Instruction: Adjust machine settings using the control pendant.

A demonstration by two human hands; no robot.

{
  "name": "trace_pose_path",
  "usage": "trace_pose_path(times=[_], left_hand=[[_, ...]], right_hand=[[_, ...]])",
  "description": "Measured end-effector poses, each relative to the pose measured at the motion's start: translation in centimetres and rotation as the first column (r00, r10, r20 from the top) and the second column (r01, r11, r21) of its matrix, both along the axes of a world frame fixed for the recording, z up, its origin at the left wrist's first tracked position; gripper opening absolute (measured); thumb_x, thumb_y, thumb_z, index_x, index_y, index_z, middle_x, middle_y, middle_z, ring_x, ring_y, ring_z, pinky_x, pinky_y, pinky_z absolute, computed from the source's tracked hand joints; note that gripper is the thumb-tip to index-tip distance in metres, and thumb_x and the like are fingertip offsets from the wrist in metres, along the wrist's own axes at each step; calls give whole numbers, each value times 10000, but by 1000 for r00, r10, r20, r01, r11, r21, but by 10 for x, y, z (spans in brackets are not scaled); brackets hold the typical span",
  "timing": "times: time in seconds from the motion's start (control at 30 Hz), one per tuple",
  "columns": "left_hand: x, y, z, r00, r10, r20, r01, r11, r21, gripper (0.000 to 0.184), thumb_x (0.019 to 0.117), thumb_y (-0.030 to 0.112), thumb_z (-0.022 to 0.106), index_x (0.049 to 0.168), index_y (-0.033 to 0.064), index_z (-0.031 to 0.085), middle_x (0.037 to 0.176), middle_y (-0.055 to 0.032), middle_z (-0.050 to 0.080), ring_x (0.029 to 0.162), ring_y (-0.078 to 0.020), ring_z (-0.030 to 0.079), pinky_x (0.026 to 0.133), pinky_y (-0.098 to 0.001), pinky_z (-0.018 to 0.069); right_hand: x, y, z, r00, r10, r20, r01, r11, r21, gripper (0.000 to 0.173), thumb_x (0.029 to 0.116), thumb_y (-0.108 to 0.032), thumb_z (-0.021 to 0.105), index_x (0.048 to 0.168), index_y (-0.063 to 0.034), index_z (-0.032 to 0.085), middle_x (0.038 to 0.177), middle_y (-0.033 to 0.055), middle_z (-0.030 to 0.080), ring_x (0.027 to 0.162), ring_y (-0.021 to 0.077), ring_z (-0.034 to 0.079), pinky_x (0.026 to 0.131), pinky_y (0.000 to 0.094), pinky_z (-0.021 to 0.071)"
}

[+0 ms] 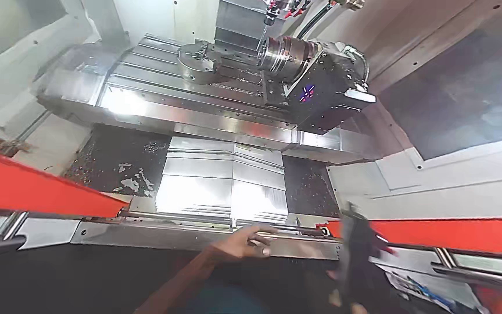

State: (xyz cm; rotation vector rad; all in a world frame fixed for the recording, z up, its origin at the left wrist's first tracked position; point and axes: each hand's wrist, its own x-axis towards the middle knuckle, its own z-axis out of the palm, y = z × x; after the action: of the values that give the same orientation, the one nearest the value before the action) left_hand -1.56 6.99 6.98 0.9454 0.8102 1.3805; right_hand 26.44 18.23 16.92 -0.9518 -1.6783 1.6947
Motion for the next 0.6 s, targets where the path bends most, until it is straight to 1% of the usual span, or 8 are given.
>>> trace_pose_path(times=[0.1,0.17,0.23,0.33,0.47,0.5,0.53,0.6], left_hand=[[-3,18,34,974,76,215,-100,990,103,921,973,719,428,1579,36,305,1530,-135,497,1315,-259,576,1049,-464,511],[-1,17,50,890,265,370,-272,962,-34,874,933,792,382,1457,98,473,1320,-3,663,1179,-126,647,1008,-359,535],[-9,19,42,750,478,458,-427,878,-217,888,908,828,364,1349,92,594,1213,-22,725,1127,-137,677,992,-366,550],[-34,30,34,556,686,470,-579,725,-374,923,965,771,124,1438,60,474,1235,-117,704,1125,-211,684,953,-402,574],[-53,46,24,360,714,600,-631,660,-407,1053,884,878,133,1420,64,533,1194,-179,717,1054,-275,716,886,-427,597],[-57,50,22,339,713,614,-642,652,-403,1062,869,894,158,1401,61,546,1210,-190,710,1073,-302,710,895,-449,591],[-59,52,21,339,713,614,-652,648,-393,1058,851,909,201,1384,67,555,1217,-191,707,1083,-316,706,901,-461,589],[-64,54,19,345,704,621,-649,657,-384,1025,771,924,437,1345,97,631,1140,-170,729,1029,-296,720,867,-452,600]], right_hand=[[-76,-4,-14,976,217,35,-210,968,-139,525,856,-632,716,1102,-174,648,666,-120,597,526,-9,528,505,209,485],[-123,-8,-9,956,270,118,-249,954,-167,543,869,-546,735,1169,-114,605,676,-85,616,492,18,533,477,230,505],[-163,0,-13,896,321,306,-299,947,-116,674,821,-545,774,1250,-61,585,775,-20,659,546,66,578,515,276,537],[-211,25,-13,605,373,704,-579,813,67,871,779,-728,709,1336,-69,589,919,83,739,840,238,722,772,524,586],[-250,59,2,223,415,882,-876,482,-6,977,791,-853,583,1386,-79,538,910,126,740,864,341,731,763,587,577],[-255,69,8,217,419,882,-904,426,20,957,797,-837,596,1371,-72,579,900,135,740,846,355,728,742,602,573],[-256,78,11,310,414,856,-908,397,137,892,799,-812,619,1296,-73,653,843,116,736,767,331,723,671,587,575],[-262,90,9,570,401,718,-819,354,452,720,833,-778,600,1083,-116,732,724,1,691,603,180,665,514,434,552]])
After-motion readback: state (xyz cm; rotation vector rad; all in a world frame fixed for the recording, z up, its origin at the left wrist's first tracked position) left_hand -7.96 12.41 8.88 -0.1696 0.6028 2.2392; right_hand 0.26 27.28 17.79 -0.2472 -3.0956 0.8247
